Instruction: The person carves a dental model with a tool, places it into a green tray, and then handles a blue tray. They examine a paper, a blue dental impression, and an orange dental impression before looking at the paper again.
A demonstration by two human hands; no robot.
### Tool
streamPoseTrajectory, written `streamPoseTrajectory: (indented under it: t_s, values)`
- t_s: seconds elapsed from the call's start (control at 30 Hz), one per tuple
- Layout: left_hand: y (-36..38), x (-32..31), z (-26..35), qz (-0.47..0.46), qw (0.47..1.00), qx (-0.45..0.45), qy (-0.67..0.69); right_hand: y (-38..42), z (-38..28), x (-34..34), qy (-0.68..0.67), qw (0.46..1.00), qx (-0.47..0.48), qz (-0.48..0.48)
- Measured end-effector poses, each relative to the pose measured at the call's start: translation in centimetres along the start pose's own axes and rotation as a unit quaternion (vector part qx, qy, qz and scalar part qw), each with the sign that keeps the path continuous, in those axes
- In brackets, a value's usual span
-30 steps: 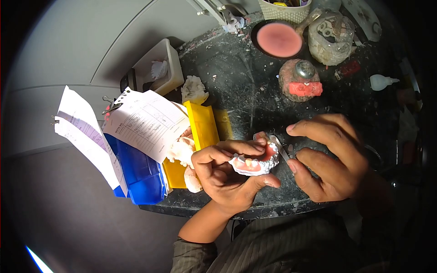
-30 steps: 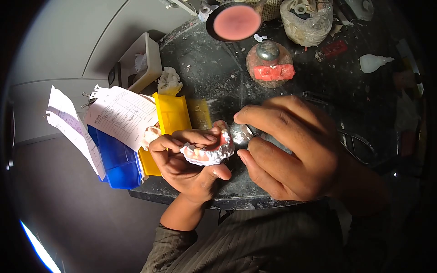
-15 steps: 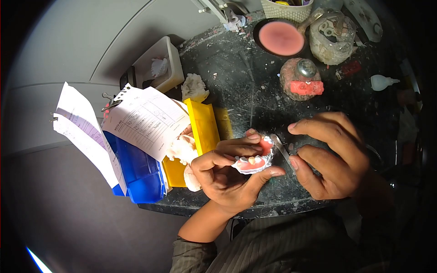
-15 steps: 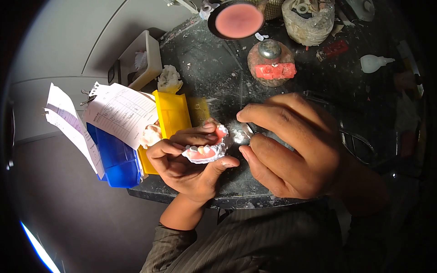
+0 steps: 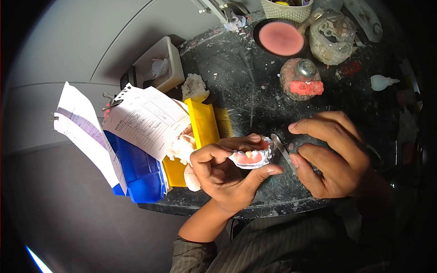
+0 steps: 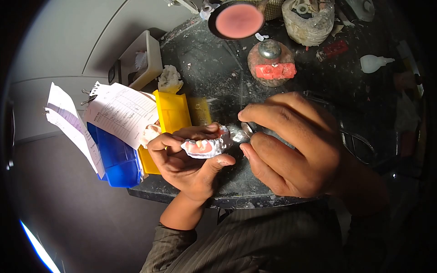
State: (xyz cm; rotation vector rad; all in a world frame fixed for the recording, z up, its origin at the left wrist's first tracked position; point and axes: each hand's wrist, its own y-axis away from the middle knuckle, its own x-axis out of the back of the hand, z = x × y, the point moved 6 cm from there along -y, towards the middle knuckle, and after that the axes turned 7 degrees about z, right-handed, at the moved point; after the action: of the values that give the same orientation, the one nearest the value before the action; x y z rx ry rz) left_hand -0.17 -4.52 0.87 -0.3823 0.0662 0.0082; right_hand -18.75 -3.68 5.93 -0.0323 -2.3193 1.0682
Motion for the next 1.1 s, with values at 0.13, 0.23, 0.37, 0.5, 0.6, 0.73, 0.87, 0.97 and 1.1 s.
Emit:
streamPoseTrajectory:
  t_s: [0.13,0.23,0.37,0.5,0.6,0.73,0.87,0.97,1.1]
  values:
    - [0.0,0.1,-0.1,0.001,1.0,0.018,0.003,0.1,0.0,0.0,0.002,1.0,0.001,0.006]
    - [0.2,0.3,-0.1,0.013,0.999,0.041,-0.006,0.1,0.0,0.0,0.004,1.0,0.0,0.003]
    - [0.3,0.6,-0.3,0.017,0.999,0.038,-0.016,0.1,0.0,0.0,0.004,1.0,0.001,0.002]
    - [0.4,0.9,-0.3,0.022,0.999,0.041,-0.025,0.1,0.0,0.0,0.002,1.0,-0.003,0.001]
    - [0.3,1.0,-0.4,0.024,0.998,0.044,-0.028,0.0,0.0,-0.1,0.0,1.0,-0.004,0.002]
    - [0.2,0.7,-0.3,0.028,0.998,0.054,-0.017,0.0,0.0,0.0,0.002,1.0,-0.003,0.002]
    - [0.1,0.6,-0.4,0.017,0.999,0.05,-0.006,-0.1,0.1,0.0,0.002,1.0,-0.005,0.002]
    - [-0.2,0.0,-0.6,-0.002,0.996,0.061,0.06,-0.6,0.4,0.6,-0.016,0.999,-0.034,-0.001]
    - [-0.6,0.0,-1.5,-0.017,0.986,0.094,0.138,0.7,2.3,0.4,-0.073,0.953,-0.264,-0.132]
